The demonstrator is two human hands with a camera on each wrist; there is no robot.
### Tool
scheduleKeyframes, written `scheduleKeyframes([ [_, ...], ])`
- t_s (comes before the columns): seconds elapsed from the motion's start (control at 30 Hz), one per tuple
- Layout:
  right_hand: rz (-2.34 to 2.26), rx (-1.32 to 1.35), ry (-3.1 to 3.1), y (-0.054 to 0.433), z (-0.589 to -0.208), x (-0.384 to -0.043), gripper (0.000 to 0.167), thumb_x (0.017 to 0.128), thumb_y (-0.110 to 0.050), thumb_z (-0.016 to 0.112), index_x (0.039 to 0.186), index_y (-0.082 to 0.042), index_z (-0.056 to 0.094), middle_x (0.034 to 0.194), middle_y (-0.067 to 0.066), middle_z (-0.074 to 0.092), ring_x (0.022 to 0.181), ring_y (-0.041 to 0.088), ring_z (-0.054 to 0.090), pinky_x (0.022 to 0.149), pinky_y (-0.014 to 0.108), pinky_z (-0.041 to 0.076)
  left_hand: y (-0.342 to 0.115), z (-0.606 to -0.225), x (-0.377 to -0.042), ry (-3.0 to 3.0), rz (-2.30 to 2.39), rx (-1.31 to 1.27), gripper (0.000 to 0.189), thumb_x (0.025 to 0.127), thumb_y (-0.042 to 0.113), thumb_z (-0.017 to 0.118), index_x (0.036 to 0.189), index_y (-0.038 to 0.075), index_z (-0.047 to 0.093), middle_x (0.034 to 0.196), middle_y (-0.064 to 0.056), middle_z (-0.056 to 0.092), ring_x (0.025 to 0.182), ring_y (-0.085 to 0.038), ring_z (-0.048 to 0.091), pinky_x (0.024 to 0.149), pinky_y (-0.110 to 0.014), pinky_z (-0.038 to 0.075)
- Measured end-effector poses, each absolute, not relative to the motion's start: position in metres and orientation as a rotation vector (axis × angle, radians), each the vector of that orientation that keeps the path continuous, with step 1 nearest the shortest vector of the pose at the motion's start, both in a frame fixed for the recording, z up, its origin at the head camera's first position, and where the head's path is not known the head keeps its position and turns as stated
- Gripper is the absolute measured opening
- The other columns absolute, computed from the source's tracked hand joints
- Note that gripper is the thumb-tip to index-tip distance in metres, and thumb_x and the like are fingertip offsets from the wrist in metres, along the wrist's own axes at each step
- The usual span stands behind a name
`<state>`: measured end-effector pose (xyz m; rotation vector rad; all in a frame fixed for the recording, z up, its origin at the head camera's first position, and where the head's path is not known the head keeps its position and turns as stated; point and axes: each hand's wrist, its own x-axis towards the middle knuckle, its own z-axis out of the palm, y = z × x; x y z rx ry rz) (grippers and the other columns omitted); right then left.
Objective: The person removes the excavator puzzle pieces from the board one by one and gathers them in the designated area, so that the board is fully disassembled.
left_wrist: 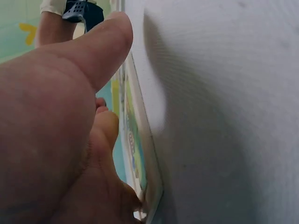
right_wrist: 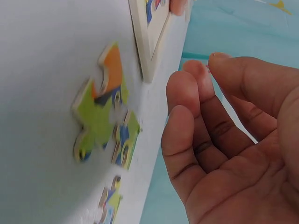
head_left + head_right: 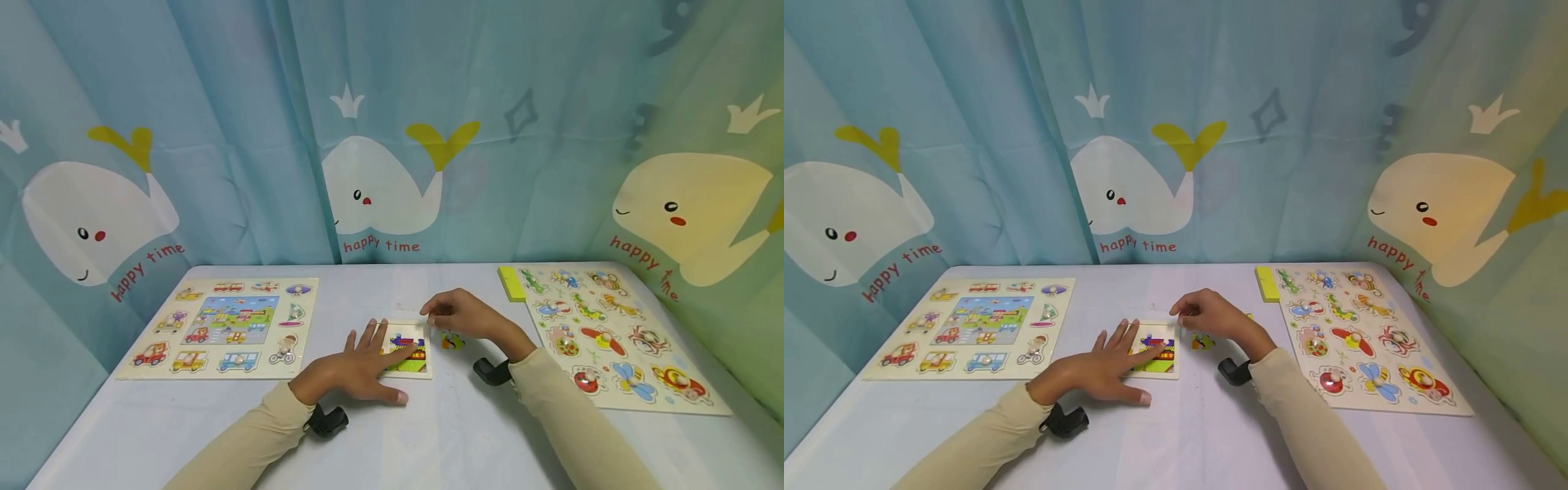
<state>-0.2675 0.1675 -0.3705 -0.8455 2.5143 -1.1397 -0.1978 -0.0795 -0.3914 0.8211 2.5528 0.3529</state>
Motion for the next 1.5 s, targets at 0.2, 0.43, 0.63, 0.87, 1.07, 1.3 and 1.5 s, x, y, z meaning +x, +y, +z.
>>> scheduleKeyframes([
  [0.2,-1.135,-0.854,2.479,0.155,-0.372,-0.267,0.018,0.094,-0.001,0.06,0.109,0.005,0.068,0.1,0.01,0.069,0.082,0.016,0.059,0.075,0.03,0.052,-0.078,-0.394,-0.198,2.558,0.277,0.799,0.081,0.086,0.068,0.056,0.154,0.039,0.024,0.16,-0.015,-0.014,0.144,-0.033,-0.019,0.111,-0.06,-0.004],
  [0.43,-1.106,-0.905,2.488,0.139,-0.376,-0.266,0.017,0.095,-0.003,0.061,0.108,0.002,0.069,0.099,0.005,0.071,0.087,0.014,0.061,0.08,0.033,0.049,-0.078,-0.395,-0.198,2.562,0.266,0.809,0.08,0.087,0.067,0.055,0.154,0.038,0.024,0.16,-0.015,-0.014,0.144,-0.033,-0.019,0.11,-0.061,-0.003],
  [0.63,-1.09,-0.899,2.472,0.132,-0.385,-0.264,0.017,0.095,-0.001,0.059,0.108,-0.002,0.07,0.103,0.003,0.07,0.091,0.014,0.06,0.083,0.034,0.048,-0.078,-0.396,-0.198,2.555,0.289,0.82,0.08,0.087,0.068,0.054,0.155,0.037,0.025,0.16,-0.015,-0.014,0.144,-0.033,-0.02,0.11,-0.061,-0.005],
  [0.87,-1.099,-0.907,2.453,0.128,-0.386,-0.262,0.018,0.095,0.0,0.059,0.11,0.0,0.069,0.106,0.004,0.069,0.093,0.015,0.061,0.085,0.035,0.049,-0.078,-0.395,-0.198,2.559,0.291,0.827,0.08,0.087,0.067,0.055,0.154,0.038,0.025,0.161,-0.014,-0.013,0.144,-0.032,-0.02,0.11,-0.061,-0.005],
  [1.07,-1.171,-0.933,2.428,0.13,-0.384,-0.262,0.019,0.094,0.002,0.058,0.11,0.001,0.069,0.106,0.007,0.068,0.09,0.018,0.06,0.082,0.032,0.049,-0.078,-0.393,-0.199,2.551,0.271,0.837,0.079,0.088,0.067,0.054,0.155,0.037,0.023,0.16,-0.013,-0.015,0.143,-0.032,-0.022,0.109,-0.062,-0.005],
  [1.3,-1.294,-0.912,2.346,0.126,-0.39,-0.263,0.02,0.092,0.004,0.058,0.111,0.005,0.067,0.107,0.013,0.067,0.089,0.019,0.06,0.08,0.031,0.049,-0.078,-0.392,-0.2,2.549,0.267,0.84,0.079,0.088,0.066,0.054,0.155,0.037,0.024,0.16,-0.013,-0.015,0.143,-0.032,-0.022,0.109,-0.063,-0.005],
  [1.5,-1.291,-0.862,2.339,0.123,-0.388,-0.259,0.019,0.092,0.004,0.058,0.107,0.005,0.07,0.098,0.009,0.07,0.082,0.015,0.059,0.075,0.029,0.049,-0.079,-0.391,-0.199,2.545,0.274,0.836,0.079,0.088,0.066,0.054,0.155,0.037,0.023,0.16,-0.013,-0.015,0.143,-0.033,-0.022,0.109,-0.063,-0.004],
])
